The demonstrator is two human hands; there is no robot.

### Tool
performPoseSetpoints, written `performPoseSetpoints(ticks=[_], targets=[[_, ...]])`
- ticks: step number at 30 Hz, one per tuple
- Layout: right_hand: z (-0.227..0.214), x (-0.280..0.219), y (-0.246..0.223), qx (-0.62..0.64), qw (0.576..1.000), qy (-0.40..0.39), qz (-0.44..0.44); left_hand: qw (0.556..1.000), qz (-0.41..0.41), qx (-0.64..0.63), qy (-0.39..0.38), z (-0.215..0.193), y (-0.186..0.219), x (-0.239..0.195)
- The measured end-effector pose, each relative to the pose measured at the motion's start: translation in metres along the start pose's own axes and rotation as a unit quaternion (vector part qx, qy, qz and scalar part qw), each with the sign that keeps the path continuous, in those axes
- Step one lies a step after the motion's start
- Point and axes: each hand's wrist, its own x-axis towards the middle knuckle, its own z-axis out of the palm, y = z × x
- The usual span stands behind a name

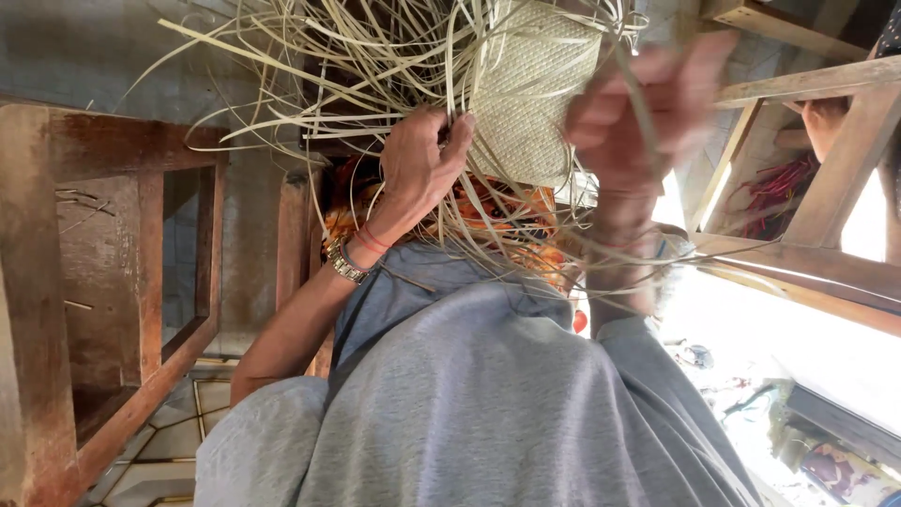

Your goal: The person weaves a basket by hand, interlacing thin dried plant strips into a partially completed basket frame. They repeatedly pull, tuck, and tighten the strips to form the basket's structure.

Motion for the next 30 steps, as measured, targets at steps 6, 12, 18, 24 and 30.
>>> performPoseSetpoints(ticks=[6,12,18,24,30], targets=[[-0.037,0.02,0.053,-0.864,0.497,0.021,-0.074,0.984,0.109,0.021,0.138,0.0,0.005,-0.001],[-0.019,0.027,0.068,-0.94,0.334,0.053,-0.036,0.981,0.105,0.018,0.162,0.001,0.011,-0.001],[-0.014,0.029,0.068,-0.93,0.36,0.034,-0.064,0.977,0.044,-0.133,0.158,0.005,0.013,-0.001],[-0.005,0.033,0.069,-0.919,0.391,0.049,-0.026,0.972,0.045,-0.161,0.168,0.004,0.015,-0.002],[-0.011,0.032,0.065,-0.901,0.43,0.051,-0.018,0.974,0.084,-0.131,0.167,-0.001,0.02,-0.002]])
